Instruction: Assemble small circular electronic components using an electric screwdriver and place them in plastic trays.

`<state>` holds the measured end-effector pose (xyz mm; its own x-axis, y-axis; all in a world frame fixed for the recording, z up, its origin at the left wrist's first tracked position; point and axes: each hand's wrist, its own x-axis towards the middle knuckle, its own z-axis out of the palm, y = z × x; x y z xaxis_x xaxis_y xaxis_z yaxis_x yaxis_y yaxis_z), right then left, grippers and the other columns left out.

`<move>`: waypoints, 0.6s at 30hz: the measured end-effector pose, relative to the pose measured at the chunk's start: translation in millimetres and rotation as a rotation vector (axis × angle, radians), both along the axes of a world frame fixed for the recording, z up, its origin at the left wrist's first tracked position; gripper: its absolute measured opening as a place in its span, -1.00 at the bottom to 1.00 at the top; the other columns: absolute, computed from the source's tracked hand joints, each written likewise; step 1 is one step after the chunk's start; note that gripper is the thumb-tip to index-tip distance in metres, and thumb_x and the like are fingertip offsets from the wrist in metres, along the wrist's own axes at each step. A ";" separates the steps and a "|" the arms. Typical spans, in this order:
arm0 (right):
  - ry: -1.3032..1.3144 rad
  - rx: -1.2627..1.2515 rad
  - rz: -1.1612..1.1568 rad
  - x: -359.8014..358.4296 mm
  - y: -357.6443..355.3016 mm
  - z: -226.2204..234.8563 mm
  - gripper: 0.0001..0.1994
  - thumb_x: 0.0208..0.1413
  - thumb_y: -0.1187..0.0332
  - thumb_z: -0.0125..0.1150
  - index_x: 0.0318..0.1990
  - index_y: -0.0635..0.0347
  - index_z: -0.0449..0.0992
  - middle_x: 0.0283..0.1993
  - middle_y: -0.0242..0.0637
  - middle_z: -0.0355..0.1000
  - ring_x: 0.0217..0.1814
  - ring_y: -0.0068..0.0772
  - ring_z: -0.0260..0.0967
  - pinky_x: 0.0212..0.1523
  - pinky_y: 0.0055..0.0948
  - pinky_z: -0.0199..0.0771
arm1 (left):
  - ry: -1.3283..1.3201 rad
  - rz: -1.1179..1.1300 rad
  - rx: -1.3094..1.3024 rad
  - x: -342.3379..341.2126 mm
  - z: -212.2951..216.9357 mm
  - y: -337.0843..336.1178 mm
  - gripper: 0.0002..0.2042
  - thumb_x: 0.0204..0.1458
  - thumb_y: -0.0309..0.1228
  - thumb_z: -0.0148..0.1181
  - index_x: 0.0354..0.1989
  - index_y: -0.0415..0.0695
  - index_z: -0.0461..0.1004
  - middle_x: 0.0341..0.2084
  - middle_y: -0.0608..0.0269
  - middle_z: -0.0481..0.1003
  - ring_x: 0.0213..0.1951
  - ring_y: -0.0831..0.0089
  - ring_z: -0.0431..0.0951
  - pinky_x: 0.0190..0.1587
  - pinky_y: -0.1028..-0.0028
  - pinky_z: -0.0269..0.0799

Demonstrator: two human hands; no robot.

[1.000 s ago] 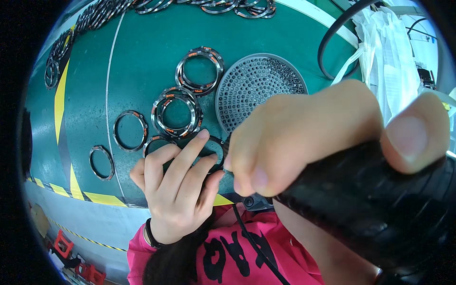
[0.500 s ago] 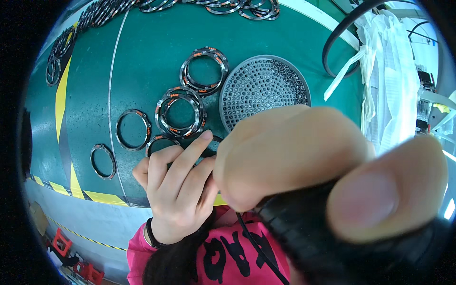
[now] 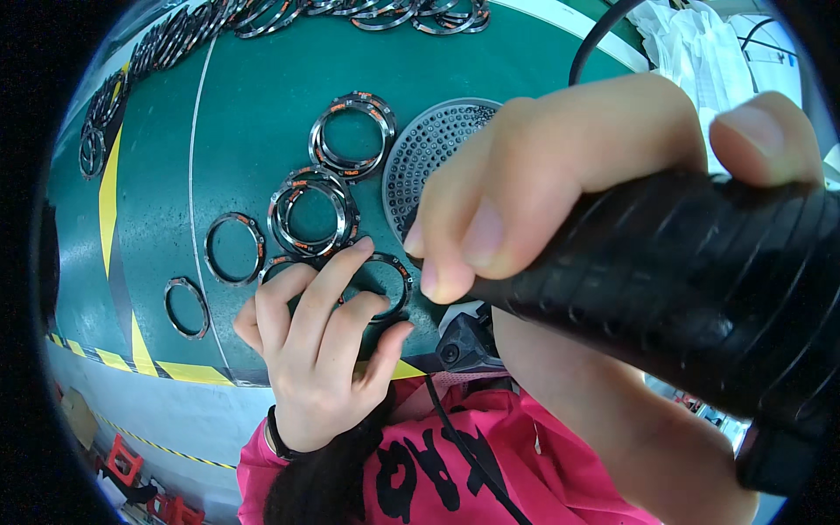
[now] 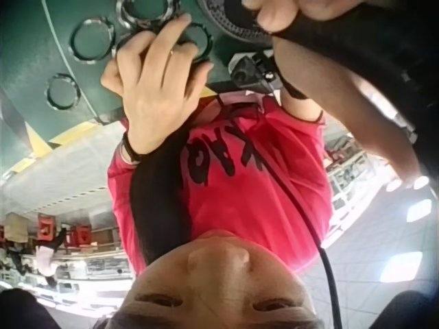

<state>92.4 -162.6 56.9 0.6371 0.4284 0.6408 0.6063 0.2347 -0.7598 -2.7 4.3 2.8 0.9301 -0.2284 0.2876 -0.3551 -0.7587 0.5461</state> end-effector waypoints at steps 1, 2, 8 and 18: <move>-0.013 0.012 -0.007 -0.8 -2.9 -1.4 -0.08 -0.09 -0.36 0.16 0.18 0.25 0.09 -0.23 -0.22 0.29 -0.50 -0.42 0.34 -0.56 -0.45 0.43 | 0.006 -0.009 -0.008 0.8 0.7 0.2 -0.72 -0.35 -0.32 0.39 -0.42 -0.02 0.46 -0.03 0.35 0.48 -0.16 0.30 0.38 -0.04 0.32 0.05; -0.013 0.014 -0.006 0.9 -5.5 0.8 -0.08 -0.09 -0.36 0.16 0.18 0.25 0.09 -0.23 -0.22 0.29 -0.50 -0.42 0.34 -0.56 -0.45 0.43 | 0.012 -0.017 -0.017 1.2 0.8 0.0 -0.73 -0.35 -0.35 0.37 -0.42 -0.03 0.45 -0.03 0.34 0.49 -0.16 0.30 0.38 -0.05 0.32 0.05; -0.019 -0.022 0.014 -2.2 -11.8 -0.3 -0.10 -0.09 -0.33 0.18 0.17 0.25 0.09 -0.23 -0.20 0.28 -0.49 -0.41 0.36 -0.57 -0.45 0.43 | -0.010 -0.026 -0.014 2.6 -1.8 -2.6 -0.76 -0.33 -0.39 0.34 -0.43 -0.03 0.43 -0.06 0.34 0.51 -0.19 0.30 0.39 -0.06 0.32 0.03; 0.222 -0.057 0.313 0.0 -41.2 -8.6 -0.40 -0.04 -0.08 0.13 -0.03 0.25 0.26 -0.21 -0.15 0.36 -0.38 -0.28 0.39 -0.45 -0.35 0.44 | -0.018 0.003 -0.003 2.1 -6.0 -6.1 -0.77 -0.30 -0.38 0.36 -0.44 -0.01 0.44 -0.05 0.37 0.51 -0.19 0.31 0.38 -0.06 0.33 0.04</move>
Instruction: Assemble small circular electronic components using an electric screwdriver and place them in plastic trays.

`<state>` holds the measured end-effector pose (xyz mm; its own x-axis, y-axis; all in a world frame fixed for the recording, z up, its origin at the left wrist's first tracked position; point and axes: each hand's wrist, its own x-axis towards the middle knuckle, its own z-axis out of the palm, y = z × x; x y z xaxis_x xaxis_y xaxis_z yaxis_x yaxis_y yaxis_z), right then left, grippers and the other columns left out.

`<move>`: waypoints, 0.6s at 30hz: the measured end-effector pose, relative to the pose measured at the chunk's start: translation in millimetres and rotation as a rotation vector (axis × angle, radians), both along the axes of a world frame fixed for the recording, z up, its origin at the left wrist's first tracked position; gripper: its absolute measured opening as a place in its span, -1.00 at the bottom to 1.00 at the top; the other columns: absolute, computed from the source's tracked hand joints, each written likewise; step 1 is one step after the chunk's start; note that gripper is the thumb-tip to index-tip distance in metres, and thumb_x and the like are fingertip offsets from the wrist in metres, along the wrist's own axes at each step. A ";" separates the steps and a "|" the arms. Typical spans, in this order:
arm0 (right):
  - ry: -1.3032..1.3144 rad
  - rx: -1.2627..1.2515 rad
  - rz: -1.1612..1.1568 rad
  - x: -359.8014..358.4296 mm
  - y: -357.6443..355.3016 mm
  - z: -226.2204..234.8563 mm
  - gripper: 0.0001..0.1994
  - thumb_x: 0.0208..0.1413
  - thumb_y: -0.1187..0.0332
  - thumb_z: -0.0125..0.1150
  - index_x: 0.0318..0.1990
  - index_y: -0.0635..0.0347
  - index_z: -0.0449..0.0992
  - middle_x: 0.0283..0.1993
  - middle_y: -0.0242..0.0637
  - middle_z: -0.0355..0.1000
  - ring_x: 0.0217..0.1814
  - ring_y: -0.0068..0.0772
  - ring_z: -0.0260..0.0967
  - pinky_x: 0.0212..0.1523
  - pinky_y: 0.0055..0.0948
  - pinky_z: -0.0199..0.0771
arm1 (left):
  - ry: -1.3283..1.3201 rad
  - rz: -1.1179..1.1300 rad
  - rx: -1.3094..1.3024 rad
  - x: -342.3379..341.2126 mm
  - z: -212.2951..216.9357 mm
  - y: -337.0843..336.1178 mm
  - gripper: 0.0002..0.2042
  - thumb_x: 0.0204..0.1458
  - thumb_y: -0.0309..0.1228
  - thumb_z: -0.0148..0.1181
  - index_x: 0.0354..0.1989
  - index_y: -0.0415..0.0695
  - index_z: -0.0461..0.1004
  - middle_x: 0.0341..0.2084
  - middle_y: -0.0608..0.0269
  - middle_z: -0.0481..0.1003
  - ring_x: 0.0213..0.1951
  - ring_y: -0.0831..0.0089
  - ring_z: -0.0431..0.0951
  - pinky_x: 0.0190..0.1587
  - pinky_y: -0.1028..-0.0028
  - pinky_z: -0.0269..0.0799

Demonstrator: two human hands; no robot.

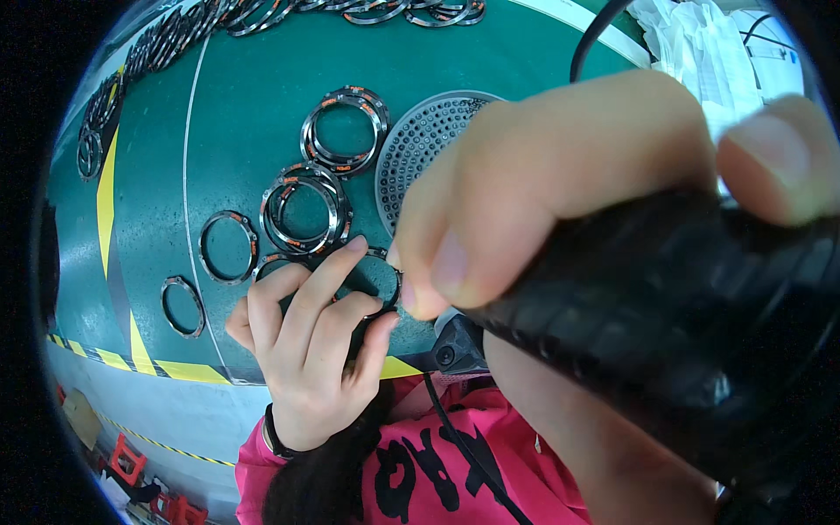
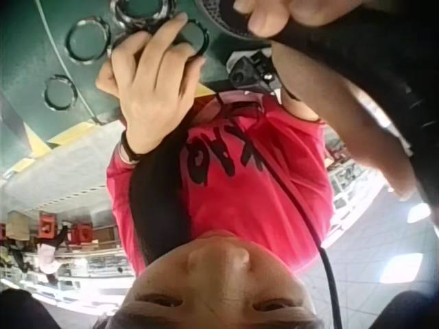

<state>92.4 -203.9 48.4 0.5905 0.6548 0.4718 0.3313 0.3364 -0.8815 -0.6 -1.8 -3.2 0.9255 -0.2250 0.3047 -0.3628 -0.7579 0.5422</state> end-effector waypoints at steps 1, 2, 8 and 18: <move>0.023 -0.005 0.030 10.4 -7.0 -2.0 -0.43 -0.04 -0.05 0.12 -0.05 0.25 0.28 -0.21 -0.15 0.36 -0.37 -0.27 0.39 -0.44 -0.34 0.44 | -0.004 0.007 -0.003 -0.1 -0.8 -1.0 -0.77 -0.30 -0.37 0.37 -0.44 0.00 0.44 -0.06 0.37 0.51 -0.18 0.31 0.38 -0.06 0.34 0.04; 0.048 -0.008 0.064 18.0 -8.2 -5.3 -0.46 -0.03 -0.03 0.12 -0.07 0.25 0.30 -0.21 -0.15 0.37 -0.36 -0.26 0.39 -0.43 -0.33 0.44 | -0.005 0.018 -0.004 -0.7 -1.2 -1.4 -0.77 -0.30 -0.36 0.37 -0.45 0.00 0.45 -0.06 0.37 0.51 -0.18 0.32 0.38 -0.05 0.34 0.05; 0.198 -0.030 0.263 10.5 -7.0 -10.2 -0.63 0.00 0.12 0.09 -0.19 0.26 0.40 -0.20 -0.12 0.42 -0.29 -0.18 0.41 -0.37 -0.28 0.45 | -0.006 0.030 -0.001 -0.2 0.2 -2.5 -0.77 -0.32 -0.32 0.40 -0.48 0.01 0.45 -0.07 0.41 0.52 -0.19 0.35 0.38 -0.07 0.36 0.05; 0.304 -0.449 0.565 29.4 6.0 -6.8 -0.79 0.02 0.27 0.06 -0.37 0.21 0.52 -0.21 -0.14 0.48 -0.26 -0.17 0.43 -0.33 -0.28 0.44 | -0.083 -0.006 -0.008 1.4 -5.8 -0.5 -0.76 -0.34 -0.33 0.35 -0.49 -0.03 0.43 -0.03 0.35 0.48 -0.26 0.45 0.40 -0.18 0.37 0.00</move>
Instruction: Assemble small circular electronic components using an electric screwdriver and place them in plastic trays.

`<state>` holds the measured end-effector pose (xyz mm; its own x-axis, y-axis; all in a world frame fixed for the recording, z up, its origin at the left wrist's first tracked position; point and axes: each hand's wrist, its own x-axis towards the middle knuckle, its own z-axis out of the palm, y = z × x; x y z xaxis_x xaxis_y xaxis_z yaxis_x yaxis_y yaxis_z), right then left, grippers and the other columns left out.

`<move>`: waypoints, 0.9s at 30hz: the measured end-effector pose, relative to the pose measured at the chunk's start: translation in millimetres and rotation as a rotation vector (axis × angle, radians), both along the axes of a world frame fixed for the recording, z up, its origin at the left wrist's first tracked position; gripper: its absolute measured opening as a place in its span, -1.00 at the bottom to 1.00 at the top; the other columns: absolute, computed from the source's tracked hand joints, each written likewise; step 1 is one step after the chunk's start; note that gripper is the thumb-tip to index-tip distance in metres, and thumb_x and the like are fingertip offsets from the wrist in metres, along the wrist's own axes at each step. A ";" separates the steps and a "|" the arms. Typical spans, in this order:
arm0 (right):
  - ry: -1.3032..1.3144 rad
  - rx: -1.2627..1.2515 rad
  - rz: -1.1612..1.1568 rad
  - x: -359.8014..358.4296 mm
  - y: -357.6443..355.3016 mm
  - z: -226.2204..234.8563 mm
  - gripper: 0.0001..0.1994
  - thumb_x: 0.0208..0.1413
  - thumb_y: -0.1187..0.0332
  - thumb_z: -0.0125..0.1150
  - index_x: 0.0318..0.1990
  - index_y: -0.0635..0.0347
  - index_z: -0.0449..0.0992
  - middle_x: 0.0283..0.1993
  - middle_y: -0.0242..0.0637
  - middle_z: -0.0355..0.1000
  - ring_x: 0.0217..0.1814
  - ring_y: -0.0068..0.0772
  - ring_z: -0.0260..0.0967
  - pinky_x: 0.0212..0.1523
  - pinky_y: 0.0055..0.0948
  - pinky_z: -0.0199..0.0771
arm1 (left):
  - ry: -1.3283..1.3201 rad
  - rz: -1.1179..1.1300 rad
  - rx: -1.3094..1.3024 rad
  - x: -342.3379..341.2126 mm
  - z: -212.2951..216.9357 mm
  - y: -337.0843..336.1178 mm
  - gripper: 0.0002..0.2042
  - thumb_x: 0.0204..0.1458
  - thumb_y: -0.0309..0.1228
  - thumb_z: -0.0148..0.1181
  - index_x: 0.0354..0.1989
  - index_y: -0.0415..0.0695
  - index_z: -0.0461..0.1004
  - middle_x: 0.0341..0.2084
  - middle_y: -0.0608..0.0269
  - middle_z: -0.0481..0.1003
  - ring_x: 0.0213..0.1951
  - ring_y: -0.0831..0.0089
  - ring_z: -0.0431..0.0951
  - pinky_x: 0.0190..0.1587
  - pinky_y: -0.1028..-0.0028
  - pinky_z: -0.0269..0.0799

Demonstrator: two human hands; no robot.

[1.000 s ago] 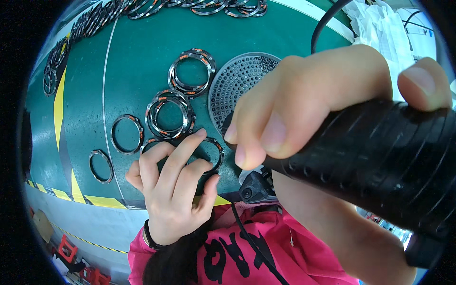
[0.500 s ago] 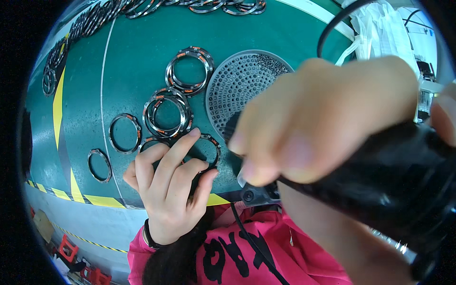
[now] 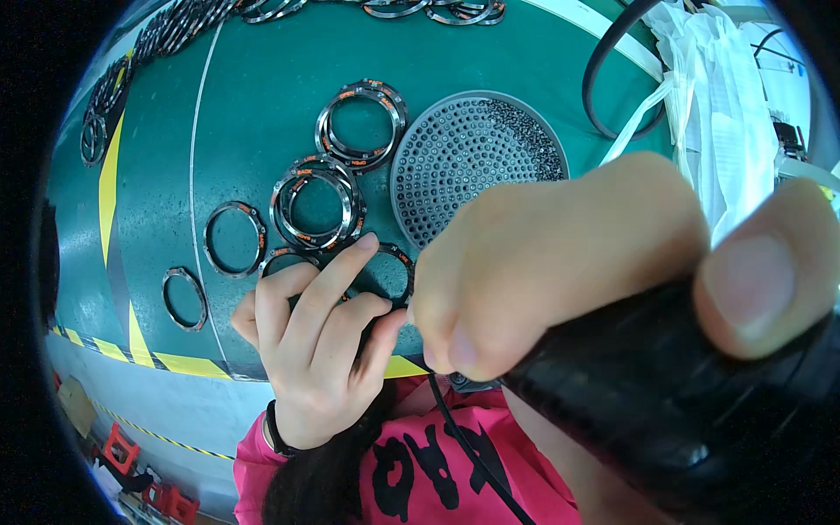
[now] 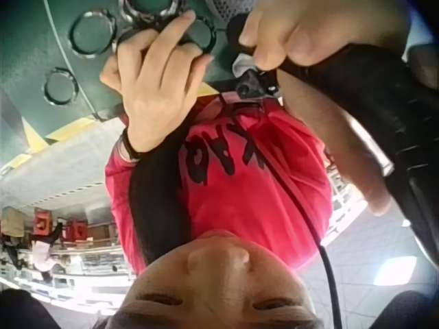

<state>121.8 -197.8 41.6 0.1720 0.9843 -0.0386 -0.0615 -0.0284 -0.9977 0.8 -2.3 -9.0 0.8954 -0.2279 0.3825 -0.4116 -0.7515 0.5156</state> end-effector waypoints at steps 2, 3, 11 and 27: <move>-0.075 -0.228 0.124 3.3 5.9 3.9 -0.80 0.02 0.26 0.06 -0.41 0.18 0.54 -0.23 -0.17 0.49 -0.28 -0.21 0.44 -0.35 -0.33 0.44 | 0.002 0.002 -0.009 -0.4 0.3 -0.6 -0.77 -0.33 -0.33 0.35 -0.49 -0.04 0.43 -0.03 0.35 0.48 -0.27 0.44 0.40 -0.18 0.37 0.00; -0.074 -0.225 0.128 2.8 8.7 2.5 -0.80 0.02 0.26 0.06 -0.41 0.18 0.54 -0.23 -0.17 0.49 -0.28 -0.21 0.44 -0.35 -0.33 0.44 | 0.003 0.006 -0.007 -1.0 1.1 -1.2 -0.77 -0.33 -0.33 0.35 -0.49 -0.04 0.43 -0.03 0.35 0.48 -0.27 0.44 0.40 -0.18 0.37 0.00; -0.945 -0.693 -0.419 -62.9 33.3 -0.5 -0.75 0.06 0.21 -0.02 -0.50 0.10 0.51 -0.48 -0.28 0.49 -0.54 -0.29 0.37 -0.51 -0.33 0.37 | 0.038 -0.004 -0.022 0.5 1.2 0.4 -0.78 -0.30 -0.32 0.34 -0.51 -0.05 0.42 -0.06 0.33 0.49 -0.29 0.45 0.40 -0.17 0.38 0.01; -0.536 0.485 -0.986 -32.0 7.0 22.0 -0.22 -0.04 -0.32 0.10 0.07 0.22 0.24 -0.33 -0.26 0.29 -0.55 -0.43 0.33 -0.59 -0.44 0.37 | 0.059 0.276 0.084 26.3 30.2 1.6 -0.69 -0.23 -0.35 0.38 -0.30 -0.03 0.41 -0.07 0.45 0.51 -0.08 0.33 0.36 0.03 0.33 0.00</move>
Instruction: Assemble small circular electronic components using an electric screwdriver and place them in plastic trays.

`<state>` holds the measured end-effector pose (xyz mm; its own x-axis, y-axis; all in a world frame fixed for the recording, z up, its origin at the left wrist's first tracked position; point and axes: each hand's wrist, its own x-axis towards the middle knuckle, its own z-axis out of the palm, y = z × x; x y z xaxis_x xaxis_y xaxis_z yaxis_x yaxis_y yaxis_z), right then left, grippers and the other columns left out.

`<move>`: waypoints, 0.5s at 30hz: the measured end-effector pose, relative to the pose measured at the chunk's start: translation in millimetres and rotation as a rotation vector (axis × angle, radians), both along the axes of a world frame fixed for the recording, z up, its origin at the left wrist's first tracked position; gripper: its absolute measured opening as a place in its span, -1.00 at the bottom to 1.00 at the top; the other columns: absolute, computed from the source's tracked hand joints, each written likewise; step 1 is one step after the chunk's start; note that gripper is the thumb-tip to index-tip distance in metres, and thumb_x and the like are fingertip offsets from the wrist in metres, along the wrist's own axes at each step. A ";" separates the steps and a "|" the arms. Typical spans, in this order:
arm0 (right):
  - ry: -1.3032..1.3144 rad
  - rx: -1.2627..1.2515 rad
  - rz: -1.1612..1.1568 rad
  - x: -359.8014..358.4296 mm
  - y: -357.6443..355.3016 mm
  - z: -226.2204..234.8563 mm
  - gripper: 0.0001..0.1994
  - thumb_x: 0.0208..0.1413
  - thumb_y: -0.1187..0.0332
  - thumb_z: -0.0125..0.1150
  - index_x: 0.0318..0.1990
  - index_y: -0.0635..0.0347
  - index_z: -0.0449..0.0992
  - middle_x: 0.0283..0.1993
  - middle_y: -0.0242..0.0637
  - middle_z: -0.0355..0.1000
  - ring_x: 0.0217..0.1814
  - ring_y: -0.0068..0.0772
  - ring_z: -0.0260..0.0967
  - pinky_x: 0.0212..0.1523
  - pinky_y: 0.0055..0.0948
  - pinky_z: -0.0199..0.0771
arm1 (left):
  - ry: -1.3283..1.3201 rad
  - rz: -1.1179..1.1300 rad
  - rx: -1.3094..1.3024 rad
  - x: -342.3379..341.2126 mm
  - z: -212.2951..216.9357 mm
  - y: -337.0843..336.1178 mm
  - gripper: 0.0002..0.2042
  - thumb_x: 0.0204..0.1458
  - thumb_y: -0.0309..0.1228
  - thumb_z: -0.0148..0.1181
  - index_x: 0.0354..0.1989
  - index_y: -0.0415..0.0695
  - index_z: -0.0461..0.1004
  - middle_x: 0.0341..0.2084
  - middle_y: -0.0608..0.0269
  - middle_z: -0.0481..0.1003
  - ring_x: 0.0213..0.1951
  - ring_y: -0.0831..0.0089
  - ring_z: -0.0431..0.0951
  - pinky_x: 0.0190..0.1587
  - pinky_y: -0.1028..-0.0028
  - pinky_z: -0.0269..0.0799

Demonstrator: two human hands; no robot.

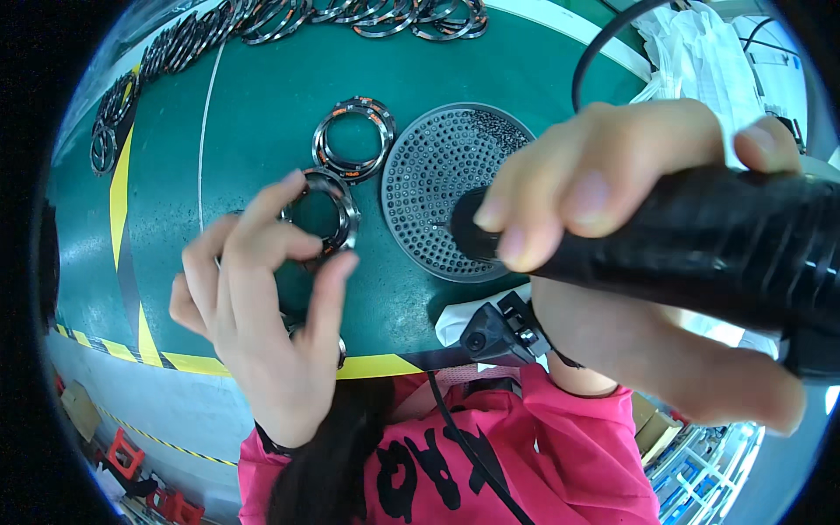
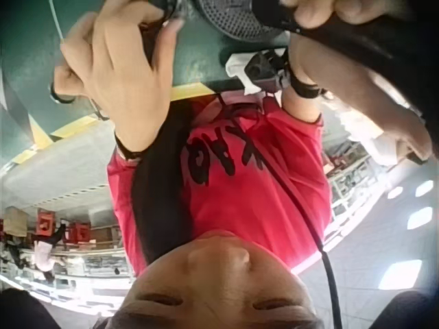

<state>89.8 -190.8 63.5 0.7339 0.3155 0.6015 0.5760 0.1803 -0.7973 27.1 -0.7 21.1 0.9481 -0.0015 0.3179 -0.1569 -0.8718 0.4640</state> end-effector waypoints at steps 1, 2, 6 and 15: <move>-0.001 0.001 -0.003 -1.3 1.8 -1.0 -0.22 -0.04 -0.32 0.10 0.07 0.22 0.24 -0.33 -0.26 0.29 -0.55 -0.43 0.33 -0.59 -0.44 0.37 | 0.075 0.017 0.038 4.5 4.5 -0.9 -0.68 -0.23 -0.36 0.38 -0.28 -0.05 0.41 -0.02 0.42 0.49 -0.07 0.30 0.36 0.05 0.32 0.01; -0.008 0.003 -0.008 -1.9 4.6 -3.7 -0.18 -0.04 -0.36 0.07 0.11 0.22 0.21 -0.33 -0.25 0.29 -0.55 -0.43 0.34 -0.59 -0.43 0.38 | 0.073 0.017 0.041 4.7 3.4 0.3 -0.68 -0.23 -0.36 0.38 -0.28 -0.05 0.41 -0.02 0.42 0.49 -0.07 0.30 0.36 0.05 0.32 0.01; -0.025 0.006 -0.030 -4.1 12.5 -12.7 -0.06 -0.07 -0.45 -0.01 0.22 0.22 0.10 -0.31 -0.24 0.29 -0.56 -0.41 0.34 -0.60 -0.42 0.43 | 0.005 -0.006 0.014 -8.4 0.1 14.2 -0.66 -0.21 -0.34 0.39 -0.27 -0.11 0.40 -0.05 0.22 0.43 -0.06 0.17 0.34 0.05 0.24 0.09; -0.023 -0.074 0.183 3.5 7.1 -5.1 -0.11 -0.09 -0.37 0.13 0.20 0.16 0.13 -0.27 -0.24 0.30 -0.53 -0.40 0.34 -0.57 -0.41 0.43 | 0.042 -0.059 -0.083 -55.4 -20.0 -3.0 -0.73 -0.10 -0.33 0.34 -0.31 -0.21 0.44 -0.04 -0.10 0.39 -0.17 0.07 0.39 -0.17 0.25 0.36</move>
